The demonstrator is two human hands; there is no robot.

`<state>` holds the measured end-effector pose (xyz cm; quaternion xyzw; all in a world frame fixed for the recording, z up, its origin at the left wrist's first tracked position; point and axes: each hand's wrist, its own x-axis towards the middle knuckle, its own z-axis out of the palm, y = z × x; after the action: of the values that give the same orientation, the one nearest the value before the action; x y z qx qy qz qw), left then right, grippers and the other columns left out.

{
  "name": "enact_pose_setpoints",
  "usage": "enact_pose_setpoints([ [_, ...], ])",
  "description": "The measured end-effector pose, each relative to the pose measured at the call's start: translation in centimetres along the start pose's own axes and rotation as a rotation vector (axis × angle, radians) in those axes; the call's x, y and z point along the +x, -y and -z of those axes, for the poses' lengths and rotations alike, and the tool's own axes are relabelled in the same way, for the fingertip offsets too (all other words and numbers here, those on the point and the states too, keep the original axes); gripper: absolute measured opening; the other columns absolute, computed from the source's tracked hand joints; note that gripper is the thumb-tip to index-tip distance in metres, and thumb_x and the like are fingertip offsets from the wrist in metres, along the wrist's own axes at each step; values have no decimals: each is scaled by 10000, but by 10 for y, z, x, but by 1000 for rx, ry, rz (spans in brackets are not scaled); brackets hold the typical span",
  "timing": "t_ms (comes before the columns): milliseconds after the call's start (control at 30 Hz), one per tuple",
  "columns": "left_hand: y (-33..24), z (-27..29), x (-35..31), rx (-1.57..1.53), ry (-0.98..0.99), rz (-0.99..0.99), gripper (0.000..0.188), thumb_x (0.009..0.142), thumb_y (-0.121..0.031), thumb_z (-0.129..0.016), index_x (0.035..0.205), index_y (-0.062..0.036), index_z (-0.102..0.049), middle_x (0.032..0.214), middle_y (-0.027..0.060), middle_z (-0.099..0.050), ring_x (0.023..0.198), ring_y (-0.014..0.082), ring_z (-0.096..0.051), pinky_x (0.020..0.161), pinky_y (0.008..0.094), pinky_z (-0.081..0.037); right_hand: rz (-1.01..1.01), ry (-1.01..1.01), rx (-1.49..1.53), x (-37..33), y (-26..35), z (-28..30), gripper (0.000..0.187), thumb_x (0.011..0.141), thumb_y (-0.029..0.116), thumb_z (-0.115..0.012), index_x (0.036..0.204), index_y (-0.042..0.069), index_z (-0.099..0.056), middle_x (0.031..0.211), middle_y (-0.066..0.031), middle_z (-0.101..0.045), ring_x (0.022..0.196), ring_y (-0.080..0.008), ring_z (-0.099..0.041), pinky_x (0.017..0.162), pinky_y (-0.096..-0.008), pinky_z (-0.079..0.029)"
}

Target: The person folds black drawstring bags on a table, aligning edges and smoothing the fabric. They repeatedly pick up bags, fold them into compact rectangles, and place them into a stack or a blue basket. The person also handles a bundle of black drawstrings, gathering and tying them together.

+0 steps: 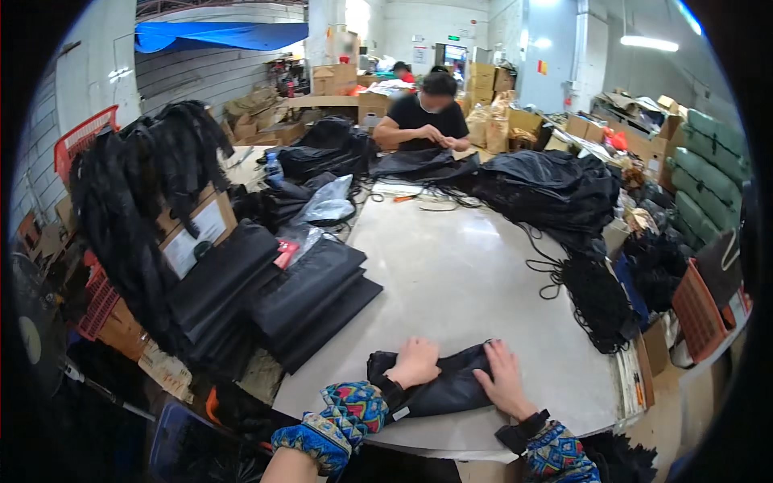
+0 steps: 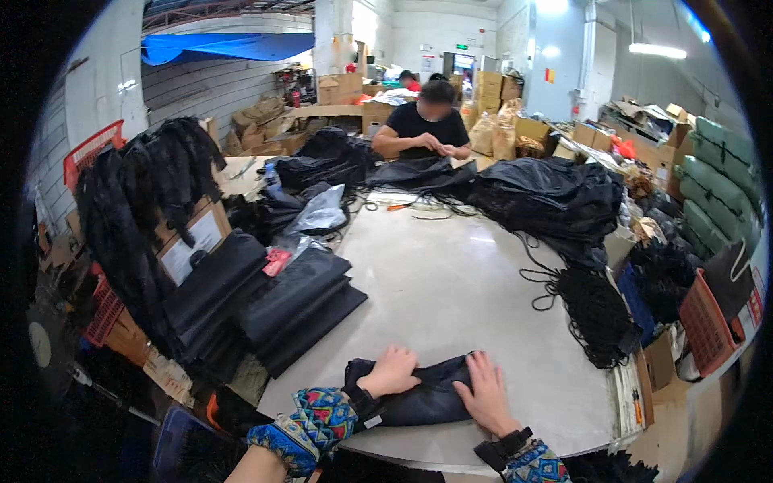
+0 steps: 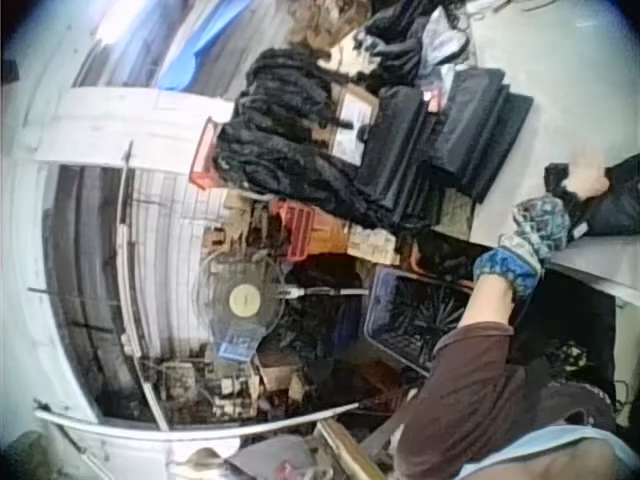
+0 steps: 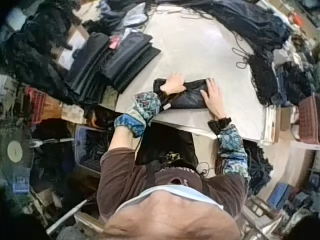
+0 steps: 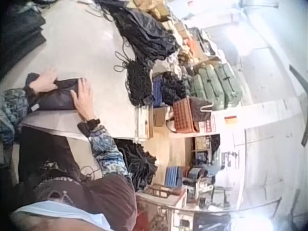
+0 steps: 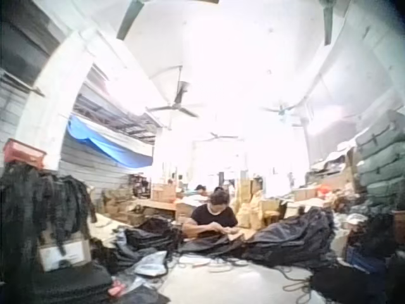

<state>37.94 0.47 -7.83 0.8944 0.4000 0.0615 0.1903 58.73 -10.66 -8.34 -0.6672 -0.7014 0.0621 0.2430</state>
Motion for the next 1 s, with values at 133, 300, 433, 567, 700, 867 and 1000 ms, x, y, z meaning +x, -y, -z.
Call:
enact_pose_setpoints([
  [133, 23, 34, -33, -469, 6, 22, 328, 804, -234, -675, 1027, -7, -596, 968, 242, -633, 964, 378, -602, 841, 425, -475, -109, -375, 172, 9, 13, -7, 612, 889, 225, -628, 1382, -36, -378, 1428, -249, -372, 1306, -425, -343, 1116, -473, -224],
  [300, 95, 174, -53, -417, -350, 68, 344, 745, -172, -757, 1013, 10, -643, 960, 111, -620, 901, 233, -603, 807, 328, -483, -319, -180, 905, 21, 44, -24, 437, 935, 226, -612, 1288, 1, -483, 1130, -79, -585, 1011, -146, -554, 831, -284, -473],
  [433, 185, 236, -87, -692, -469, 331, 292, 764, -94, -751, 1000, 15, -618, 877, 41, -616, 799, 136, -577, 719, 274, -469, -485, 257, 1327, 67, 126, -67, 415, 942, 247, -616, 1207, -57, -519, 984, -68, -615, 845, -153, -593, 790, -264, -498],
  [567, 263, 206, -79, -404, -524, 503, 349, 671, -139, -804, 919, 38, -635, 825, 129, -652, 800, 219, -639, 722, 339, -498, -819, 547, 1614, 117, 179, -111, 621, 898, 321, -678, 1276, -111, -439, 1284, -201, -509, 1076, -227, -577, 937, -337, -486],
  [700, 232, 197, -74, -116, -496, 545, 406, 679, -202, -789, 954, 25, -596, 1007, 247, -645, 1023, 378, -611, 859, 422, -483, -822, 498, 1622, 152, 224, -133, 750, 811, 338, -771, 1280, -125, -414, 1307, -216, -499, 1107, -250, -566, 937, -355, -475],
  [867, 232, 179, -66, 57, -369, 617, 407, 748, -209, -727, 1045, -6, -538, 1052, 259, -630, 1059, 434, -578, 883, 490, -476, -788, 104, 1414, 175, 268, -178, 854, 715, 325, -844, 1261, -150, -392, 1270, -223, -520, 1131, -266, -547, 939, -390, -457],
  [1000, 230, 172, -69, 68, -334, 644, 438, 757, -183, -712, 1115, -8, -530, 1068, 270, -628, 1045, 444, -590, 898, 497, -478, -792, -50, 1213, 178, 294, -179, 928, 651, 352, -876, 1245, -145, -365, 1223, -227, -532, 1129, -304, -541, 947, -379, -452],
])
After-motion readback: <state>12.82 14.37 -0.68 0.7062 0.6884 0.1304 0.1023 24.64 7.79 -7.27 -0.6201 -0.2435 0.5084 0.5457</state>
